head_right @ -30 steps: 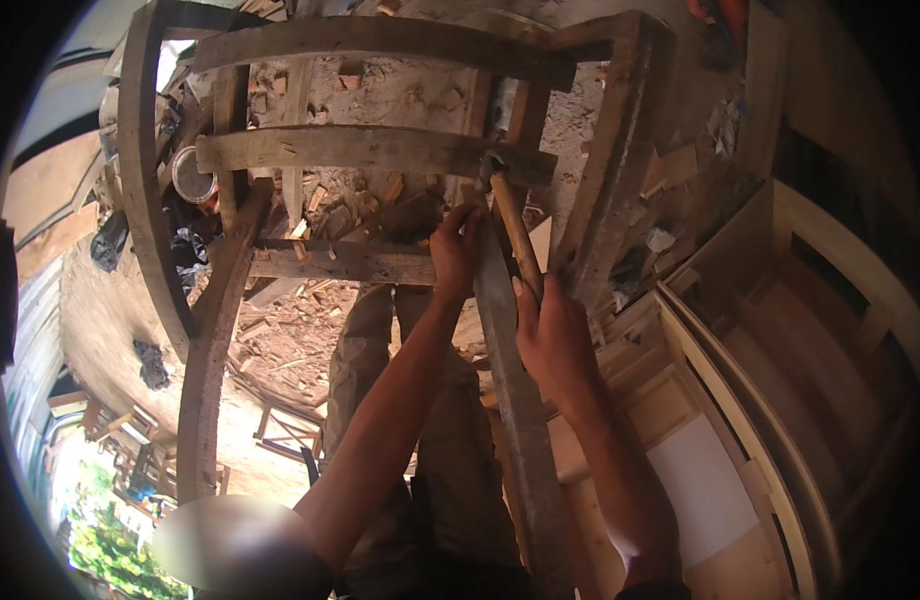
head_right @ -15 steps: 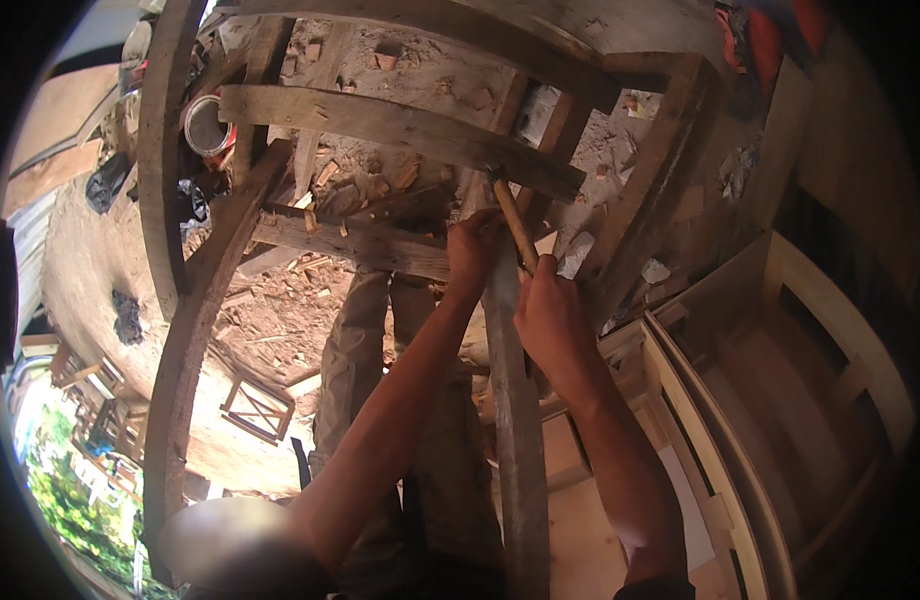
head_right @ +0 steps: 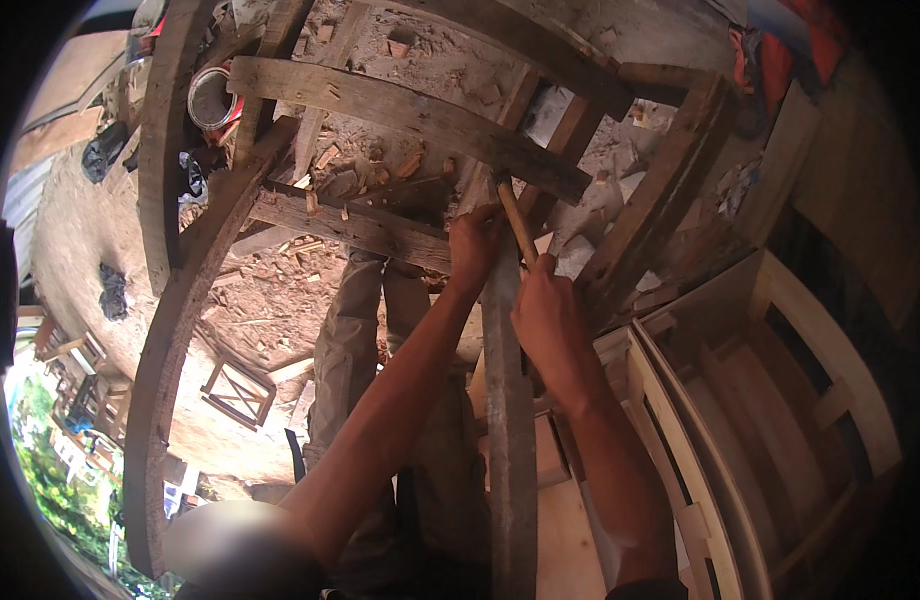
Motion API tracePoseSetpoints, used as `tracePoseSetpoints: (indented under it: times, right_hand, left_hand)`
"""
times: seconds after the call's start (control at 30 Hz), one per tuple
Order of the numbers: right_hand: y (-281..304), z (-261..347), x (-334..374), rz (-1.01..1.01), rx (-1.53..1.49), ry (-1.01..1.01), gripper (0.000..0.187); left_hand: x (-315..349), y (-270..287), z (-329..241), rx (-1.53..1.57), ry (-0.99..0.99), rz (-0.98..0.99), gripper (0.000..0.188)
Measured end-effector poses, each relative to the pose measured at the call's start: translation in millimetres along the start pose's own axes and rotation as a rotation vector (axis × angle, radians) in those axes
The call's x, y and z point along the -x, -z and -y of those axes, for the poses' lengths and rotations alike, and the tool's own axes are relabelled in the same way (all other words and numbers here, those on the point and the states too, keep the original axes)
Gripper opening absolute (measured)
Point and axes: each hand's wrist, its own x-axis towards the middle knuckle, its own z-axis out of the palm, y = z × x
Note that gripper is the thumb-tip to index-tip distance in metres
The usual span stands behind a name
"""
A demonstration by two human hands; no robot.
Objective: The person uses a hammer to strike and pry apart a wooden frame structure, removing planks and debris. They then use a hand saw to cut a small piece of wood.
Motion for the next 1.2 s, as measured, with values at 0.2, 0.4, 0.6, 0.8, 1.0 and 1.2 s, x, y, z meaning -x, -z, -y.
tracePoseSetpoints:
  times: [0.2,0.4,0.6,0.8,1.0,1.2]
  right_hand:
    - [-2.0,-0.6,-0.9,-0.071,0.023,0.043,0.018]
    - [-0.4,-1.4,-1.5,-0.064,0.006,0.049,0.020]
    - [0.2,6.3,-0.5,-0.047,0.032,0.004,0.020]
    - [-0.1,3.1,-8.3,-0.051,0.021,0.005,0.020]
    - [9.0,-2.2,4.2,-0.077,0.020,0.040,0.022]
    - [-1.9,-1.2,-2.6,-0.065,-0.008,0.055,0.021]
  left_hand:
    - [1.4,-0.7,-2.0,0.007,-0.002,-0.013,0.021]
    - [0.8,1.0,-5.1,-0.007,0.049,0.019,0.021]
    - [1.8,-0.8,-3.3,-0.007,0.041,0.009,0.019]
    - [-0.5,5.7,9.6,-0.057,-0.081,0.065,0.022]
    - [-22.8,107.8,12.8,-0.493,-0.319,0.137,0.014]
    - [-99.6,187.0,53.3,-0.882,-0.376,0.088,0.030]
